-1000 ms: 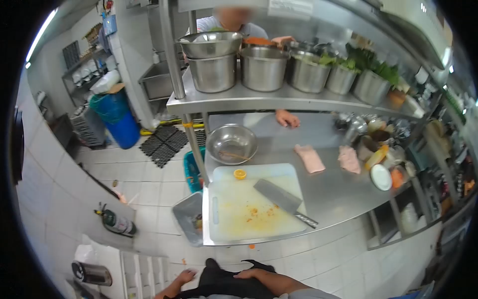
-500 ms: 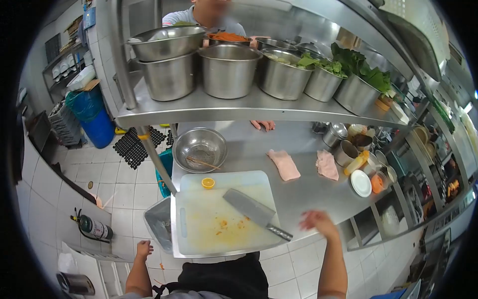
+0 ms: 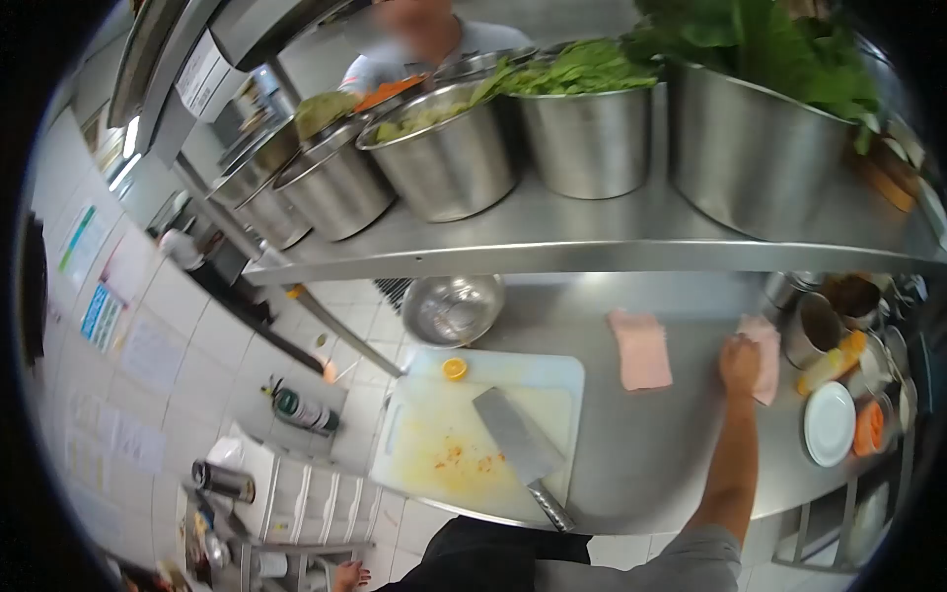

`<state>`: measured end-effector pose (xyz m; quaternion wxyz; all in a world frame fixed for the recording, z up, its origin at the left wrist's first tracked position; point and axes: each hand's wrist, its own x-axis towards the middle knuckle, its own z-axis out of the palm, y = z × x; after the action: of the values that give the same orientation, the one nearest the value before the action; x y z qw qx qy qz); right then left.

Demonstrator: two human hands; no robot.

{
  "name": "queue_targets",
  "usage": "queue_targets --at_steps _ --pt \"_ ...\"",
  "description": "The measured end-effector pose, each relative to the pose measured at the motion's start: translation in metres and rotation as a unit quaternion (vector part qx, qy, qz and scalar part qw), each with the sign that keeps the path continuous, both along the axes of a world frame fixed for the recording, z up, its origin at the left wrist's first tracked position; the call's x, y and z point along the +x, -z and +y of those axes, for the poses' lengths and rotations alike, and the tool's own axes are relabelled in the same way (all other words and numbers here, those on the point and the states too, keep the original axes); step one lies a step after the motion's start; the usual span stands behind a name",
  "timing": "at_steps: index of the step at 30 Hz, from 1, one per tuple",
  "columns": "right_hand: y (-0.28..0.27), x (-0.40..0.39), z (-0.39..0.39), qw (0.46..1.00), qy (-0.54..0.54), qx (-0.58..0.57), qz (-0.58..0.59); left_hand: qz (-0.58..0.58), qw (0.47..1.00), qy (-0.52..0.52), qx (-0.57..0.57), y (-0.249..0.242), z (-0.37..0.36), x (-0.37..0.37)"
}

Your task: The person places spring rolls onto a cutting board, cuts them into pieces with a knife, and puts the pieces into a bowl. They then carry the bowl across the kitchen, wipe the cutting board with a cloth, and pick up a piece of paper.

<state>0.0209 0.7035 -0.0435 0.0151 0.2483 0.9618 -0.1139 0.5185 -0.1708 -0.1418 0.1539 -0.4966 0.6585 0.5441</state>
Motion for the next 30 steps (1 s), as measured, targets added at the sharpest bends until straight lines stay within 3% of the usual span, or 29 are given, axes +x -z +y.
queue_targets --at_steps 2,4,7,10,13,15,16,17,19,20,22,23,24,27,30 --pt "0.017 -0.010 0.008 1.000 -0.004 -0.002 0.011 -0.012 0.999 -0.031 -0.015 -0.016 0.010 0.029" --pt "0.053 -0.005 0.010 0.986 0.020 0.094 0.136 -0.030 0.998 -0.048 -0.021 -0.022 0.013 0.037" --pt "0.082 -0.013 0.006 0.962 0.091 0.179 0.183 -0.075 0.995 -0.069 -0.012 -0.022 0.032 0.065" --pt "0.094 -0.015 -0.003 0.965 0.100 0.185 0.159 -0.111 0.991 -0.067 0.013 -0.006 0.045 0.070" --pt "0.105 0.029 -0.035 0.951 0.007 0.161 0.264 -0.121 0.992 -0.034 0.032 0.016 0.022 0.037" --pt "0.109 0.065 -0.066 0.944 -0.044 0.137 0.296 -0.065 0.995 0.052 -0.053 0.038 0.003 -0.013" --pt "0.086 0.091 -0.093 0.959 -0.038 0.065 0.274 -0.012 0.996 0.071 -0.045 0.043 -0.002 -0.031" --pt "0.071 0.120 -0.113 0.958 -0.024 0.076 0.275 0.042 0.995 0.088 -0.036 0.043 0.003 -0.052" --pt "0.052 0.171 -0.146 0.963 -0.063 -0.051 0.257 0.121 0.987 0.095 0.035 0.017 0.024 -0.092" --pt "0.055 0.195 -0.154 0.963 -0.052 -0.041 0.261 0.161 0.977 0.126 0.063 0.006 0.038 -0.104" --pt "0.064 0.246 -0.178 0.923 -0.079 -0.193 0.322 0.197 0.961 0.167 0.102 -0.012 0.042 -0.102" --pt "0.066 0.270 -0.193 0.926 -0.078 -0.173 0.325 0.219 0.936 0.172 0.214 -0.015 0.050 -0.098" --pt "0.074 0.300 -0.214 0.887 -0.019 -0.282 0.366 0.232 0.901 0.166 0.326 -0.015 0.058 -0.086" --pt "0.020 0.390 -0.310 0.694 0.187 -0.574 0.393 0.193 0.858 0.236 0.413 -0.003 0.082 -0.056" --pt "-0.028 0.447 -0.443 0.673 0.148 -0.647 0.326 0.204 0.838 0.277 0.424 -0.068 0.131 -0.049"
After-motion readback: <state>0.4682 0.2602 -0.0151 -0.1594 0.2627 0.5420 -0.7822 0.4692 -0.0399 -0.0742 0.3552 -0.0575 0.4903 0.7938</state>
